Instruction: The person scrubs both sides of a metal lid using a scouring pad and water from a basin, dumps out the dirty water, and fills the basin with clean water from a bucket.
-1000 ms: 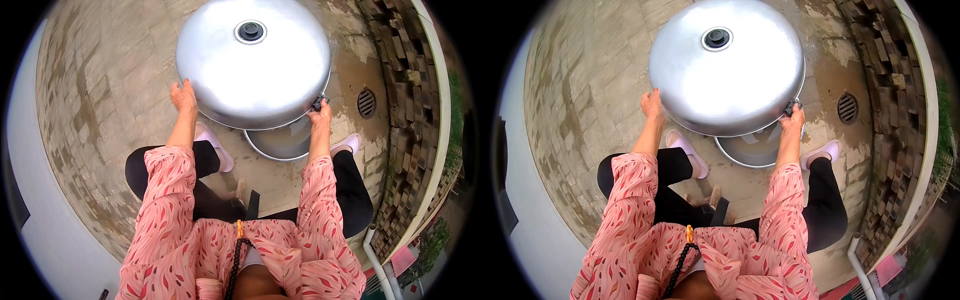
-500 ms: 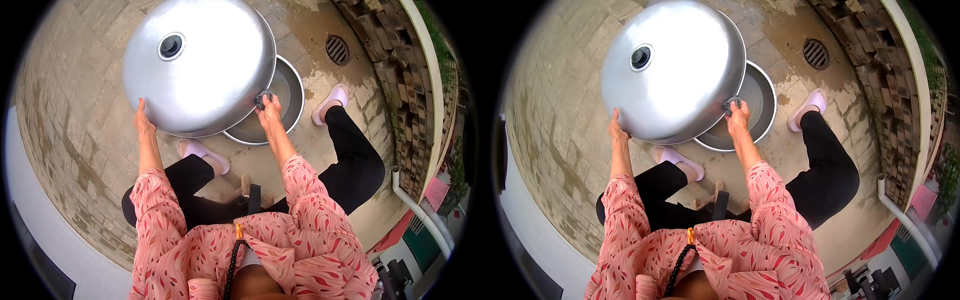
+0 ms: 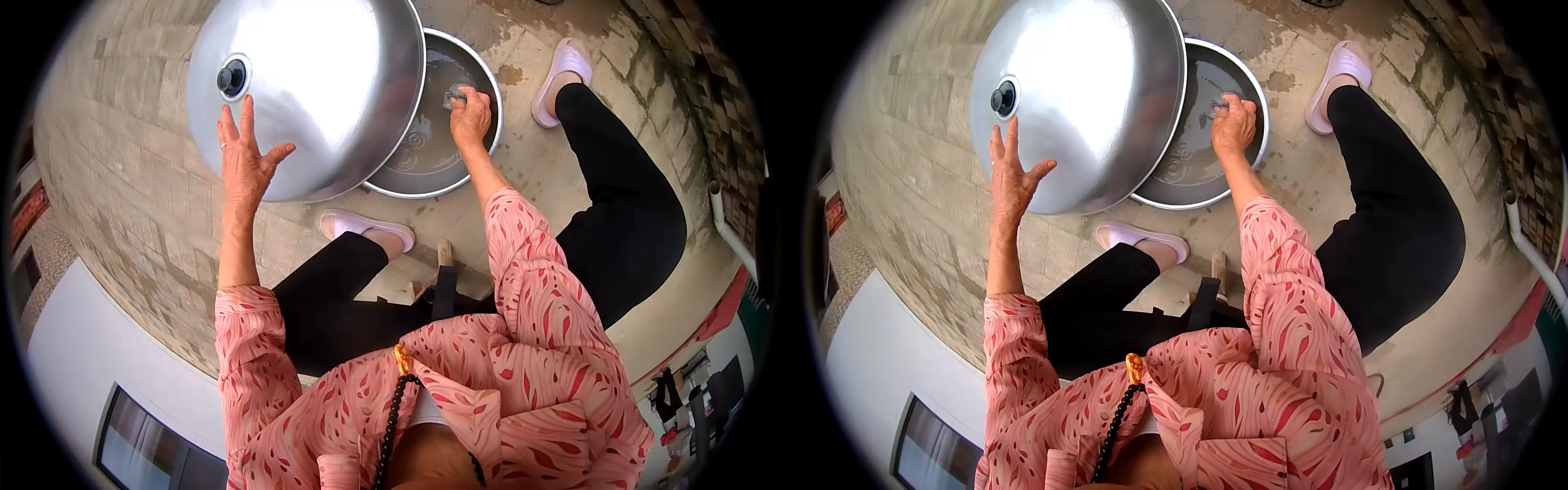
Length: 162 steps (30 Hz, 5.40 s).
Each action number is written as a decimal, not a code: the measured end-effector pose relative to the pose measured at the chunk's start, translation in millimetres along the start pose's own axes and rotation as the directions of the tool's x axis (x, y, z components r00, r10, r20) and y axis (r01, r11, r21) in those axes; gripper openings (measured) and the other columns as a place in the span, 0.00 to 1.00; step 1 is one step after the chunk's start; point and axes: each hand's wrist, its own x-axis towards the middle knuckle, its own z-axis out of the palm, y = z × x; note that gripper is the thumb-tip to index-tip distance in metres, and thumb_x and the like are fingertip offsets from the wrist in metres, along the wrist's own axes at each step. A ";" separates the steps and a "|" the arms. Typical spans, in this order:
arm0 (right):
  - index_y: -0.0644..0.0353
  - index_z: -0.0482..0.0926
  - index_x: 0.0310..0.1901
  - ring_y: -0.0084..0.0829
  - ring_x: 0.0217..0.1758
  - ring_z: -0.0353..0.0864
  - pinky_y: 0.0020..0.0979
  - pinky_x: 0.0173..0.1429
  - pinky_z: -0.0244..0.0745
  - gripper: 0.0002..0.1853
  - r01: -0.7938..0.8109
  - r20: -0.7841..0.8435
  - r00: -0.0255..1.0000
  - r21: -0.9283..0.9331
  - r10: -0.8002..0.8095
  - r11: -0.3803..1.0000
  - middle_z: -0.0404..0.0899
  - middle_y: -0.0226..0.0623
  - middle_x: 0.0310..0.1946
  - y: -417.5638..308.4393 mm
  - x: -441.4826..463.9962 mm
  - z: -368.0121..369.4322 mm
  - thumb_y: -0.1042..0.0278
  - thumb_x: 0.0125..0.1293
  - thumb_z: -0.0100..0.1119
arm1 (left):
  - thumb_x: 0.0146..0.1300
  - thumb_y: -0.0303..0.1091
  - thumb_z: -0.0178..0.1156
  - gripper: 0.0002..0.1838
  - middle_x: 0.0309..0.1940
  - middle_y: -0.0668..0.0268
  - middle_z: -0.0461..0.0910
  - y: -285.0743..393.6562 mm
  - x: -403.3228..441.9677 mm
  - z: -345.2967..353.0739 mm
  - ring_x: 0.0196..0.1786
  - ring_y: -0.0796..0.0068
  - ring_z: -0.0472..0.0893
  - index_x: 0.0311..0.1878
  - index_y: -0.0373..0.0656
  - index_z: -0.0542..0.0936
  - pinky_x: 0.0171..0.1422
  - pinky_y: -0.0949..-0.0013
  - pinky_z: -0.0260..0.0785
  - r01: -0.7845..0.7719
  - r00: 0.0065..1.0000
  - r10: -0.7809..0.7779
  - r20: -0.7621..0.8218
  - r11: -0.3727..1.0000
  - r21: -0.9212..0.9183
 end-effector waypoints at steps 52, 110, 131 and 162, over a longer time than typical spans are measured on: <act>0.53 0.77 0.48 0.26 0.45 0.80 0.33 0.48 0.75 0.07 -0.613 0.600 0.783 0.789 -0.163 -0.039 0.82 0.28 0.43 -52.5 15.4 -3.1 0.67 0.70 0.55 | 0.28 0.61 0.76 0.69 0.71 0.31 0.42 0.3 -8.7 53.3 0.69 0.21 0.51 0.75 0.52 0.50 0.57 0.39 0.70 -0.025 0.996 0.015 0.086 0.994 0.108; 0.62 0.72 0.32 0.32 0.28 0.78 0.32 0.32 0.72 0.13 0.104 -0.025 0.994 0.576 -0.110 0.811 0.79 0.39 0.28 -98.9 -3.5 2.8 0.78 0.52 0.70 | 0.29 0.62 0.74 0.68 0.71 0.32 0.42 11.0 -7.7 46.4 0.69 0.22 0.51 0.75 0.53 0.49 0.53 0.38 0.73 0.019 0.992 -0.035 0.119 0.990 0.138; 0.66 0.75 0.34 0.46 0.33 0.80 0.38 0.38 0.74 0.11 0.178 -0.156 0.982 0.536 -0.110 0.826 0.79 0.47 0.30 -100.8 56.4 27.5 0.77 0.52 0.67 | 0.26 0.63 0.74 0.70 0.73 0.34 0.39 4.5 -9.1 48.6 0.71 0.24 0.49 0.76 0.52 0.48 0.61 0.40 0.68 0.029 0.991 -0.046 0.126 0.990 0.137; 0.58 0.75 0.34 0.42 0.34 0.80 0.37 0.35 0.75 0.12 0.501 -0.265 0.865 0.507 -0.427 0.701 0.76 0.36 0.31 -135.6 5.9 16.3 0.77 0.49 0.69 | 0.26 0.69 0.69 0.73 0.71 0.30 0.41 3.8 -7.7 47.7 0.72 0.28 0.48 0.76 0.48 0.46 0.69 0.44 0.60 0.022 0.989 -0.040 0.144 0.992 0.125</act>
